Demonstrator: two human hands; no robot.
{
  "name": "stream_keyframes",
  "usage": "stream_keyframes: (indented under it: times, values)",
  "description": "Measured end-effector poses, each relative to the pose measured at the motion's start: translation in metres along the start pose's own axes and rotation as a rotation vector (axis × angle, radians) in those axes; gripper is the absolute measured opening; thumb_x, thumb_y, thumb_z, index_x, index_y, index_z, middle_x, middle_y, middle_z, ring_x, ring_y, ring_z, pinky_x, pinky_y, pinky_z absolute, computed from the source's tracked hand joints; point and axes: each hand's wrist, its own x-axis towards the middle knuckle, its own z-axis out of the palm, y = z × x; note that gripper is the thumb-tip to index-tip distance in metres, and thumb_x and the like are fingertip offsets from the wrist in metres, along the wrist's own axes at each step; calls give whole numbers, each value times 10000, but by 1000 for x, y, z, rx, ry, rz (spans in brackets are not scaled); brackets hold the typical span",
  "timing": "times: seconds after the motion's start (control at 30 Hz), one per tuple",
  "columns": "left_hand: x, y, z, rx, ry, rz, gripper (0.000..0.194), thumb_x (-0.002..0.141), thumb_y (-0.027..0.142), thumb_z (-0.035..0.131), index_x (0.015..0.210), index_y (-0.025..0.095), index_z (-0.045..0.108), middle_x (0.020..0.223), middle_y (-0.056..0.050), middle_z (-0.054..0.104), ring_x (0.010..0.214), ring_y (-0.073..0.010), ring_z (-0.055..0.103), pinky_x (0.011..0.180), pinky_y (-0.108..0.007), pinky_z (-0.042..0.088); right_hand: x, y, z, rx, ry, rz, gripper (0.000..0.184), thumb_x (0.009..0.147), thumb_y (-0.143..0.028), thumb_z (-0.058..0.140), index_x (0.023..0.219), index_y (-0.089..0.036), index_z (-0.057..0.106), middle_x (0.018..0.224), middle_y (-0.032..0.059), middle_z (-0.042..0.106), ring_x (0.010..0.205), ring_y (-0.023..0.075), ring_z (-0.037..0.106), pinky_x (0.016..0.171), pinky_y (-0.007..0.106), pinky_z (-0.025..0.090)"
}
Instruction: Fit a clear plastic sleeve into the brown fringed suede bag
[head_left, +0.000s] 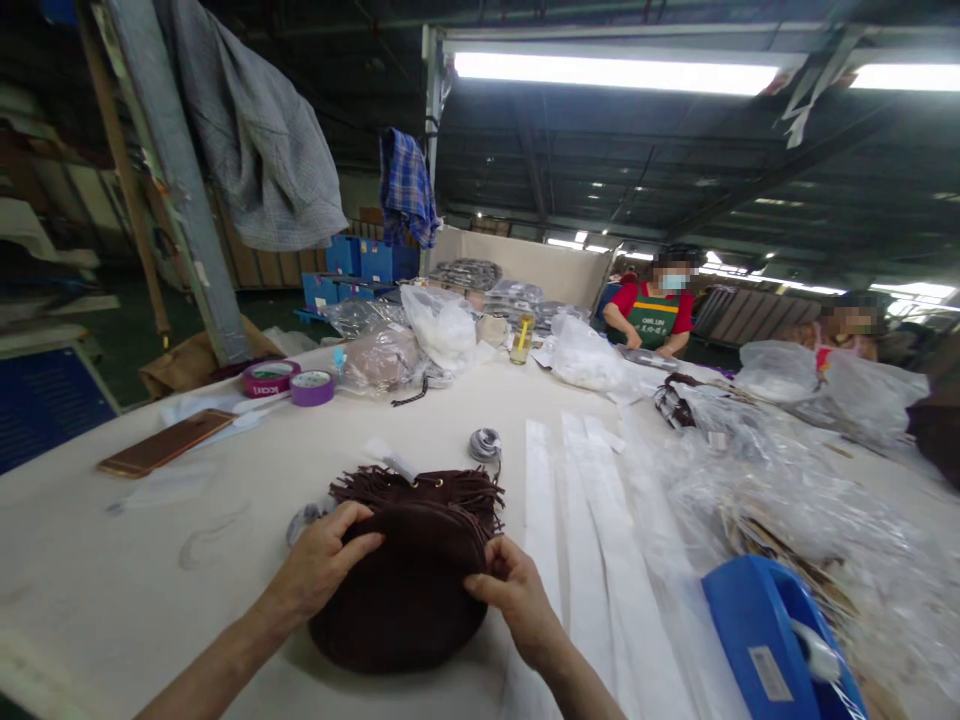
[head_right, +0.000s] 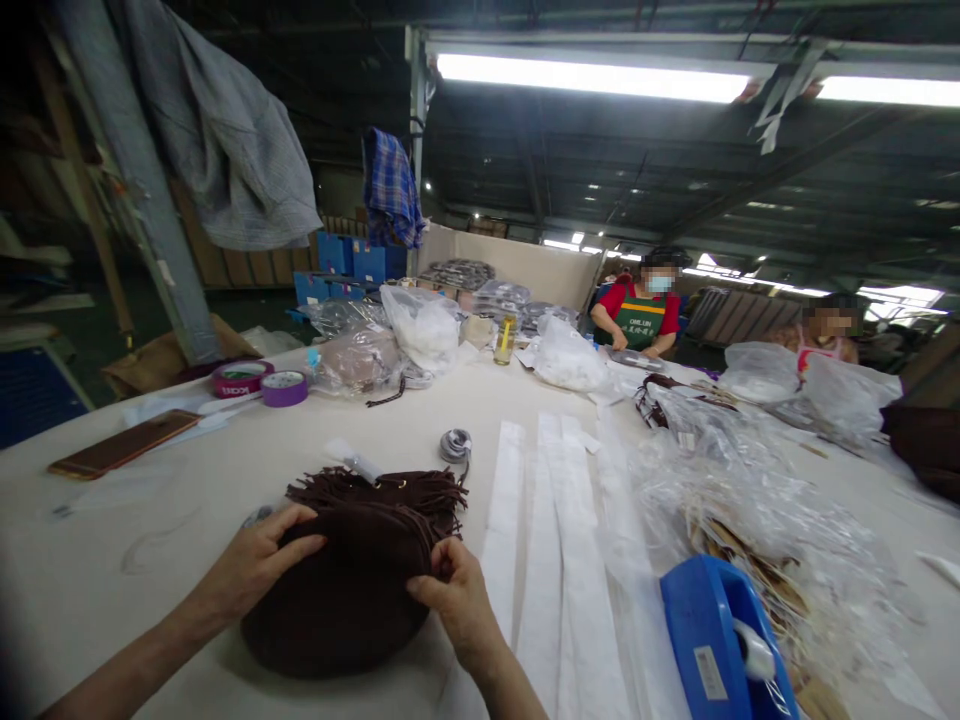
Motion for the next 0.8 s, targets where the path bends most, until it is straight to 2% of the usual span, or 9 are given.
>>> stream_keyframes:
  times: [0.1,0.2,0.27,0.33,0.4,0.47,0.57,0.67,0.8]
  values:
    - [4,6,-4,34,53,39,266,661,462,502,721,220,593,740,-14,640,748,-220,596,725,-322,443,2,2,1,121,-95,48,269,526,-196,685,695,-191,476,636,-49,540,585,107,456,565,222,328]
    - [-7,2,-10,18,124,75,299,655,470,519,781,219,621,812,-29,646,809,-221,597,765,-321,453,1,5,2,211,-146,75,302,547,-190,697,817,-181,563,752,-12,631,680,134,533,634,240,374]
    - [-24,-8,-13,-10,254,4,345,654,504,517,808,214,624,827,-32,648,782,-213,602,737,-307,472,-1,6,1,261,-143,97,317,552,-188,717,849,-169,609,795,7,663,720,143,555,661,243,385]
    - [-45,-21,-13,-53,348,-140,373,668,546,488,776,212,616,741,-19,648,675,-200,602,647,-290,488,-2,6,0,290,-112,130,301,530,-191,749,808,-163,636,772,8,675,700,138,557,648,235,386]
    - [-64,-31,-8,-140,328,-252,381,664,556,499,773,212,620,691,-6,657,650,-199,613,617,-280,496,-2,7,0,291,-78,158,280,500,-198,775,744,-161,642,716,-1,668,655,127,545,614,225,378]
    - [-75,-35,0,-266,275,-297,429,615,534,572,889,209,634,787,-9,695,764,-220,640,681,-283,510,-1,8,0,279,-53,167,272,487,-212,790,709,-157,643,674,-9,651,621,119,529,586,220,366]
    - [-72,-30,10,-395,304,-323,527,564,467,648,1016,198,626,985,-22,690,947,-245,616,820,-298,486,0,5,2,260,-38,156,264,492,-234,798,683,-153,634,637,-20,620,589,106,502,568,218,350]
    - [-61,-20,11,-433,320,-366,408,548,423,667,877,182,676,863,-16,710,864,-254,627,789,-303,482,-1,-1,2,249,-38,128,278,492,-257,807,670,-156,619,622,-27,595,584,104,487,572,224,347]
    - [-53,-17,7,-618,381,-435,349,473,372,713,761,177,690,727,11,702,726,-205,619,661,-239,483,-13,-4,-4,239,-33,73,296,508,-286,803,697,-154,617,636,-26,569,595,107,472,584,236,352]
